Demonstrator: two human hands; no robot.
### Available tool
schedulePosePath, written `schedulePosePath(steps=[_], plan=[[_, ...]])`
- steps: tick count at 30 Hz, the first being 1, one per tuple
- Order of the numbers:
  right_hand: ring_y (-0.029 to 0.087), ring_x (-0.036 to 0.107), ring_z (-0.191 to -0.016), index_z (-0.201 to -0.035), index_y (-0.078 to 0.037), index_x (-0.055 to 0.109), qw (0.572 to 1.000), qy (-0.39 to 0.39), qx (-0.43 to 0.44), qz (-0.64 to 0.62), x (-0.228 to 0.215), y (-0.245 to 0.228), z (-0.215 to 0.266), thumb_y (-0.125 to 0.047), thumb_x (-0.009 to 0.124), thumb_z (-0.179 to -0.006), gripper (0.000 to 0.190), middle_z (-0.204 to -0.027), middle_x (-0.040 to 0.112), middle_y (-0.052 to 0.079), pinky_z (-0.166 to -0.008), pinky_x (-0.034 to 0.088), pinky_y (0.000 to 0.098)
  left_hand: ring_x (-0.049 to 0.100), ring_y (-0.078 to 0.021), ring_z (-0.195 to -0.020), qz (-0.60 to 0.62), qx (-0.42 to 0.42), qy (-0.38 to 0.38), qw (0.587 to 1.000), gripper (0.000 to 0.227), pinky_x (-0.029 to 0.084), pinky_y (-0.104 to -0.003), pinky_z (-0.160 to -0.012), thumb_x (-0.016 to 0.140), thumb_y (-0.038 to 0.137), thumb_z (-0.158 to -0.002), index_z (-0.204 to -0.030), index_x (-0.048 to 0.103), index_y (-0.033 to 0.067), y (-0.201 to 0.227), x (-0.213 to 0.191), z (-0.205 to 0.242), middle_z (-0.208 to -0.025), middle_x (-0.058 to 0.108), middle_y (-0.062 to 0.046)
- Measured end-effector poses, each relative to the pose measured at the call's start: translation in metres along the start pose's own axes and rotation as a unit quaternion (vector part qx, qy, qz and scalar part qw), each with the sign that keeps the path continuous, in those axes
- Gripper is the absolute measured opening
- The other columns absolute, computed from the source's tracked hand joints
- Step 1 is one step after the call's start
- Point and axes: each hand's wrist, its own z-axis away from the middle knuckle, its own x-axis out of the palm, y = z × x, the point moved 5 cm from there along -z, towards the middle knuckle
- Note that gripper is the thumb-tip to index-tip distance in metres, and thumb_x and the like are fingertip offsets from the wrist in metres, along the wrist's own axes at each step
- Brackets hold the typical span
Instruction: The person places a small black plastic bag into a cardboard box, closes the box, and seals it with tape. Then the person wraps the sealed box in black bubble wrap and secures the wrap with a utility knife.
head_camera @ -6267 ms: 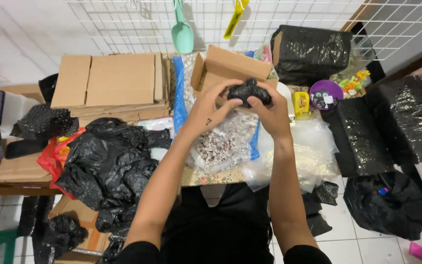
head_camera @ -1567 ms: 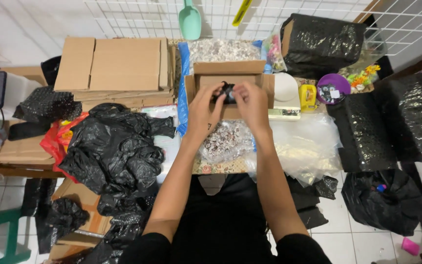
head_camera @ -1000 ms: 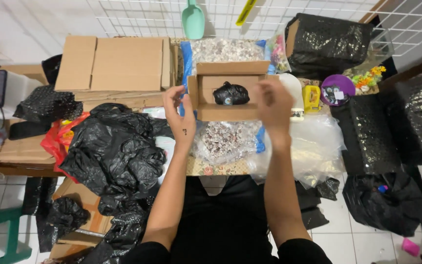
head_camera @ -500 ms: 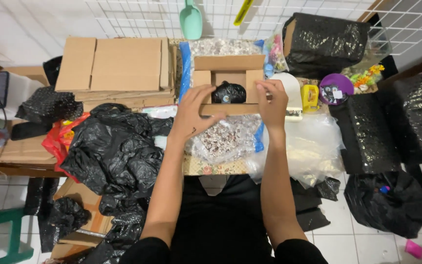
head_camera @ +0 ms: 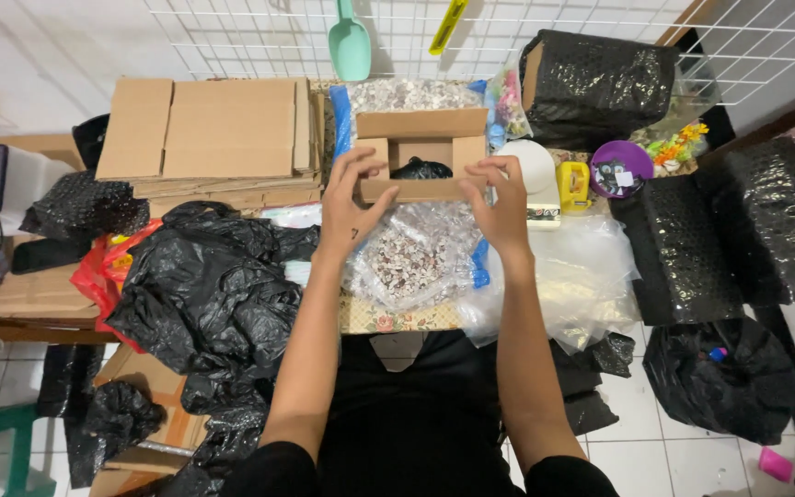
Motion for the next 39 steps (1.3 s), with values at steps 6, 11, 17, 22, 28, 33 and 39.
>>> schedulePosePath(steps=[6,11,17,22,28,33,39], plan=[[0.033,0.062,-0.102,-0.131,0.001,0.055,0.994,0.075,0.07,0.028,0.005,-0.015,-0.018,-0.005,0.086,-0.083,0.058,-0.105,0.049,0.012,-0.084,0.056,0.0384,0.049,-0.0445,-0.128,-0.079,-0.011,0.016,0.997,0.059,0.053,-0.053,-0.097,0.084,0.007,-0.086,-0.137,0.056,0.0139,0.014,0.003,-0.007,-0.145,0.039,-0.017],[0.037,0.004,-0.164,-0.166,-0.017,-0.002,0.994,-0.068,0.078,-0.014,-0.007,-0.037,-0.037,-0.005,0.076,-0.098,0.104,-0.175,-0.002,0.011,-0.131,0.01,0.0601,0.004,-0.0359,-0.163,-0.019,-0.07,-0.061,0.995,0.108,0.007,-0.055,-0.134,0.075,0.042,-0.099,-0.164,-0.006,0.0106,-0.029,0.01,-0.006,-0.174,0.0,-0.016],[0.044,0.011,-0.155,-0.167,-0.008,0.011,0.971,-0.044,0.115,-0.207,0.016,0.009,-0.029,-0.007,0.07,-0.101,0.088,-0.166,0.015,0.035,-0.13,0.013,0.0514,0.015,-0.0398,-0.157,0.141,-0.135,-0.035,0.98,0.086,0.012,-0.055,-0.13,0.07,0.019,-0.101,-0.168,0.016,0.0207,-0.023,0.023,-0.01,-0.17,0.019,-0.023],[0.048,0.028,-0.15,-0.167,-0.017,0.012,0.969,-0.028,0.145,-0.197,-0.006,-0.021,-0.024,-0.005,0.071,-0.103,0.087,-0.165,0.02,0.034,-0.121,0.036,0.0517,0.012,-0.0357,-0.159,0.145,-0.138,-0.036,0.979,0.086,0.012,-0.055,-0.128,0.072,0.02,-0.102,-0.169,0.017,0.0283,0.02,0.004,-0.016,-0.173,0.018,-0.015],[0.053,0.036,-0.143,-0.165,-0.011,0.015,0.966,-0.063,0.169,-0.184,0.01,-0.011,0.01,-0.014,0.073,-0.1,0.087,-0.16,0.028,0.035,-0.114,0.044,0.0579,0.012,-0.0483,-0.156,0.145,-0.212,-0.074,0.964,0.09,0.011,-0.069,-0.122,0.071,0.017,-0.098,-0.167,0.014,0.0233,0.033,-0.016,0.012,-0.168,0.02,-0.026],[0.053,0.029,-0.147,-0.159,-0.006,0.024,0.968,-0.037,0.136,-0.206,0.019,-0.019,0.011,-0.012,0.071,-0.101,0.075,-0.157,0.033,0.035,-0.118,0.027,0.0652,0.005,-0.0516,-0.154,0.172,-0.265,-0.088,0.945,0.091,0.007,-0.072,-0.118,0.074,0.029,-0.1,-0.167,0.012,0.0212,-0.007,-0.011,0.029,-0.167,0.01,-0.03],[0.037,0.035,-0.148,-0.133,-0.014,0.049,0.978,0.016,0.137,-0.159,0.022,-0.015,0.013,-0.025,0.074,-0.1,0.043,-0.15,0.051,0.015,-0.121,0.028,0.0542,0.028,-0.0476,-0.15,0.057,-0.078,-0.048,0.994,0.042,0.023,-0.062,-0.123,0.068,0.036,-0.104,-0.141,0.056,0.0215,-0.026,0.006,0.031,-0.16,0.027,-0.019]])
